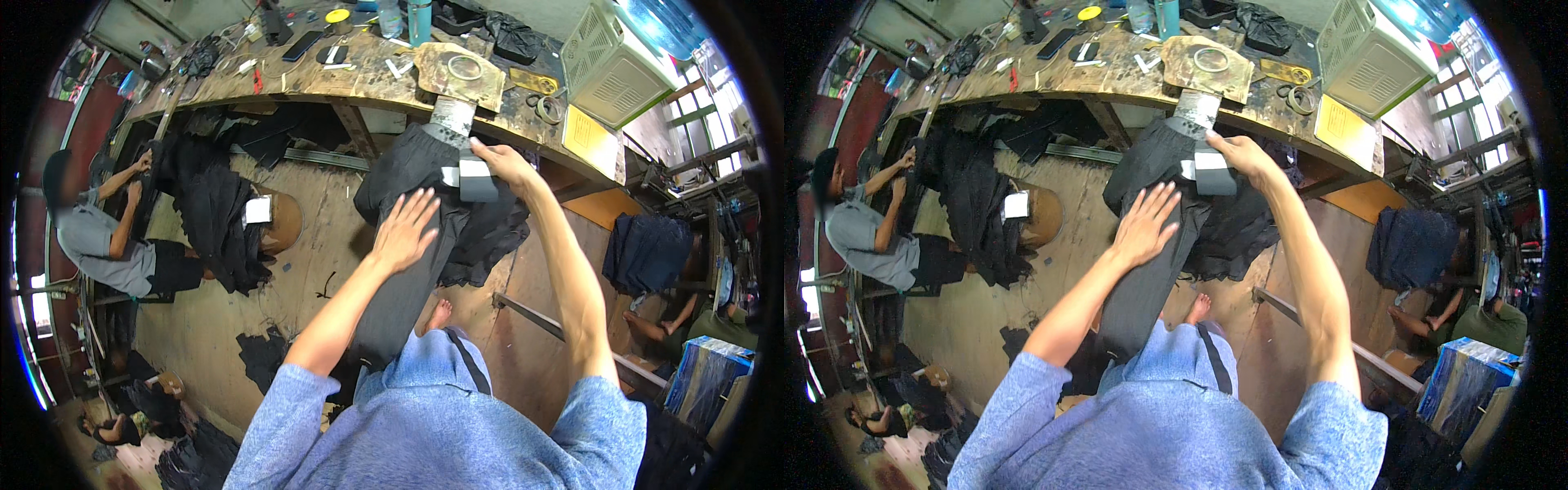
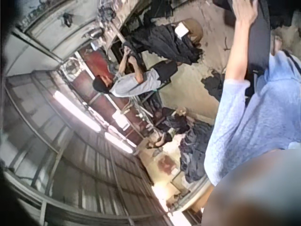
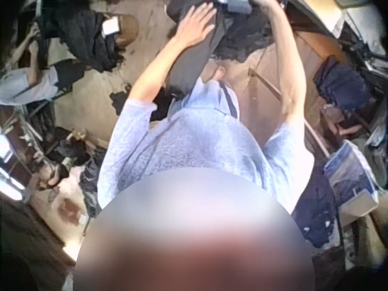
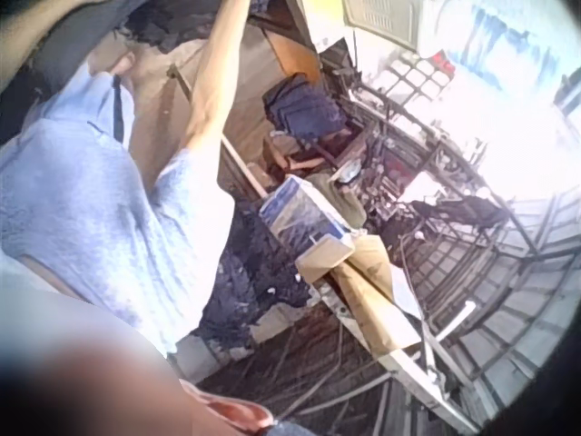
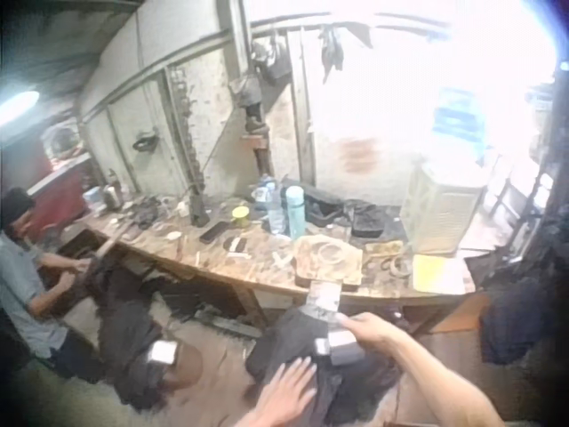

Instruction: The person repeatedly rubs a small block against the surface of black trousers placed on a cylindrical form. The person flips the trousers over and continues rubbing different sections of the fabric. The person handles multiple trousers one at a time, placing them on the form and rubbing them before moving to the next.

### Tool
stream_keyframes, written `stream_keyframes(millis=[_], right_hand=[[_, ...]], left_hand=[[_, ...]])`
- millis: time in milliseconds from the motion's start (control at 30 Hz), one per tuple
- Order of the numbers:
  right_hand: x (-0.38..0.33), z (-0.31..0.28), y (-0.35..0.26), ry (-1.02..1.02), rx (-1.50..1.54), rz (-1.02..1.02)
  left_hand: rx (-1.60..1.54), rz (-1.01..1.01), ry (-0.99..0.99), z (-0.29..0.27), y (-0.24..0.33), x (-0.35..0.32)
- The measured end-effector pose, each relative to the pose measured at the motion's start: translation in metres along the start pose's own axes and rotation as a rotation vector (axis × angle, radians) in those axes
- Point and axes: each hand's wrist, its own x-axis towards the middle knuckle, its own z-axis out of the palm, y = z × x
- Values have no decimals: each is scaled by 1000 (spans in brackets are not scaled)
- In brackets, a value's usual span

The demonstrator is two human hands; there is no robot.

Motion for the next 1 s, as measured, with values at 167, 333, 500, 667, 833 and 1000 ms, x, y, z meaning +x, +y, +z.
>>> stream_keyframes(millis=[167, 333, 500, 667, 833, 1000], right_hand=[[-71, 49, 10, 792, 230, -286], [-104, 163, 18, 142, 22, -1222], [-62, 197, 76, 285, -493, -777], [-167, 277, 106, 99, -453, -732], [-158, 235, 56, -272, -272, -837], [-73, 174, 64, 265, -428, -661]], left_hand=[[4, 217, 188, -3, -39, 96], [-64, 563, 149, -6, -71, 167], [-184, 650, 283, 15, -89, 185], [-167, 612, 278, 12, -85, 177], [-117, 599, 286, 8, -83, 179], [-154, 601, 316, 15, -86, 181]])
